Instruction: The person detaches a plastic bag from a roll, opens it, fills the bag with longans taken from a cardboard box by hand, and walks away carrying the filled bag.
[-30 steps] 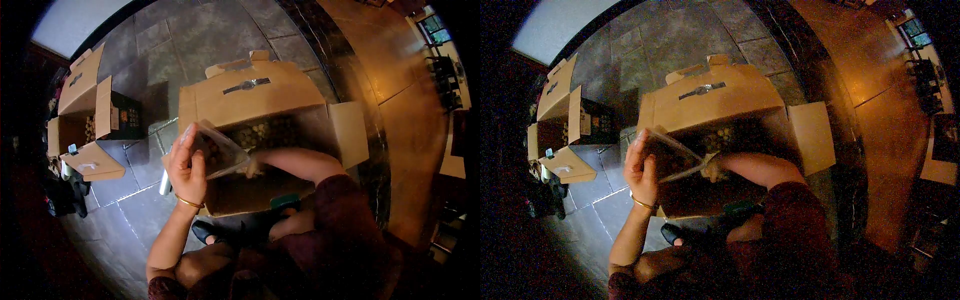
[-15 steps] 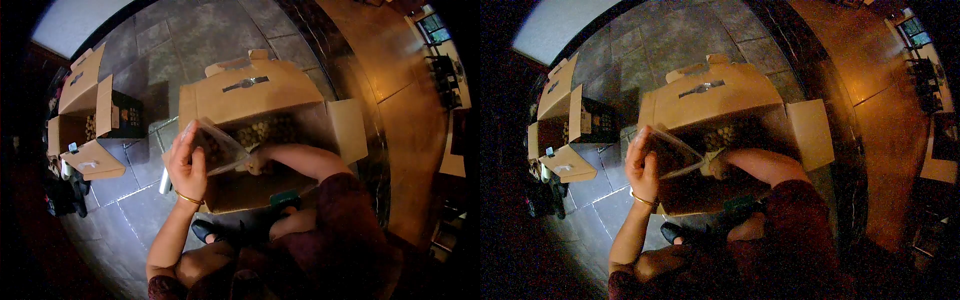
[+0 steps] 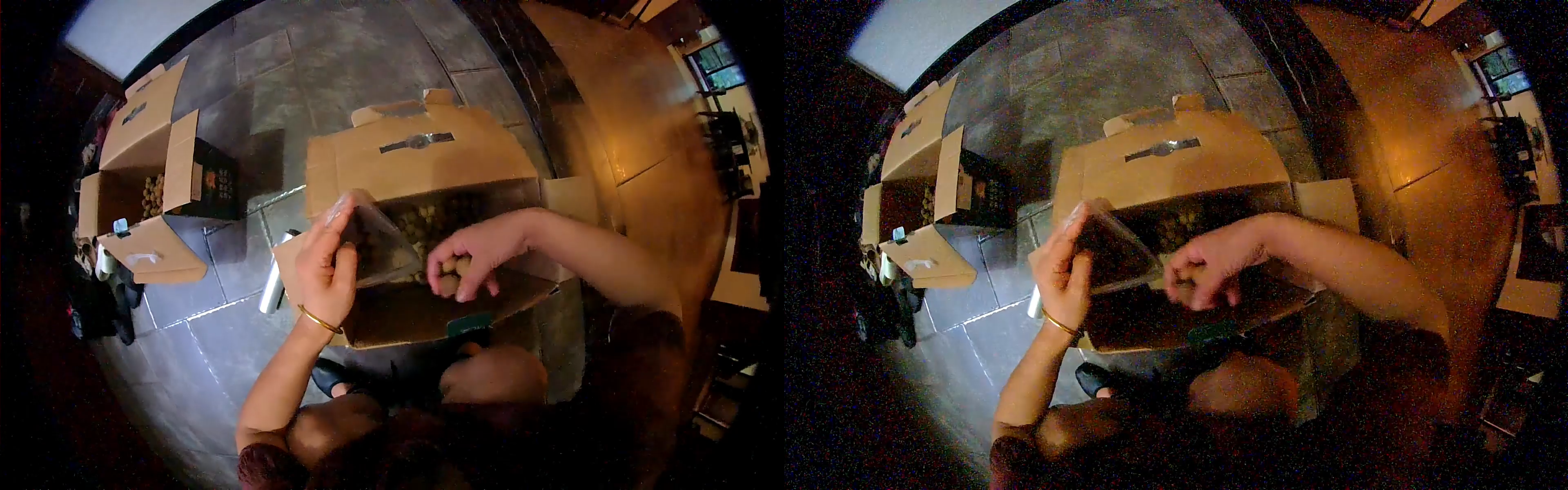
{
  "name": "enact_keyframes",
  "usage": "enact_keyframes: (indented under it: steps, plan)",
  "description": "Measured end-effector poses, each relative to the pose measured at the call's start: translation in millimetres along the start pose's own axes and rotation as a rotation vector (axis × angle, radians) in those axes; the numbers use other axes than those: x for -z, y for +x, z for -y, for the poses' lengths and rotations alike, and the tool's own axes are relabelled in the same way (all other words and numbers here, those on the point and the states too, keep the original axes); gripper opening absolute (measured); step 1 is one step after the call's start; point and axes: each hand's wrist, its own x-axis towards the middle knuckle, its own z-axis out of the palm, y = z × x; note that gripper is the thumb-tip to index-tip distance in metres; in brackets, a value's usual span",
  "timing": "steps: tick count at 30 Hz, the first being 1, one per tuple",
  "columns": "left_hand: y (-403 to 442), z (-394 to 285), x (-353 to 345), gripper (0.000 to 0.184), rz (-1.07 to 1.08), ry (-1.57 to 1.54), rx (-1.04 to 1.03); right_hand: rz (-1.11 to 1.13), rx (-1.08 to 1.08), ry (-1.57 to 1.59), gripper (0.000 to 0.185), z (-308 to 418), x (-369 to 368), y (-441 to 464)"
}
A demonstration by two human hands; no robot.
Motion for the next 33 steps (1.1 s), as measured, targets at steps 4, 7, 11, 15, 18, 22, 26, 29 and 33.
enact_keyframes:
  steps: [4,7,11,15,18,22,26,29,33]
  plan:
    - [-2,0,0,0.048,0.025,-0.007,0.017,-0.165,0.366,0.51,0.041,31,-33,10]
    - [-6,3,1,0.049,0.045,-0.04,-0.015,-0.339,0.384,0.781,0.035,26,-24,59]
    - [-10,4,0,0.048,0.023,-0.093,-0.001,-0.64,0.476,0.995,0.042,34,-37,95]
    - [-10,6,-1,0.047,-0.039,-0.115,0.024,-0.561,0.392,0.817,0.048,45,-48,81]
    - [-10,11,0,0.048,-0.059,-0.074,0.034,-0.651,0.406,0.575,0.023,35,-39,61]
    - [-11,18,1,0.049,-0.119,-0.115,0.063,-0.982,0.363,-0.257,0.016,-7,15,36]
    - [-4,13,-4,0.046,-0.232,-0.229,0.068,-0.817,0.158,-1.102,0.013,-41,2,92]
    - [-6,12,0,0.045,-0.174,-0.047,-0.034,-0.831,0.203,-1.232,0.026,-111,44,190]
    - [-9,13,-4,0.044,-0.183,-0.053,0.021,-1.159,0.549,-0.791,0.033,-191,107,287]
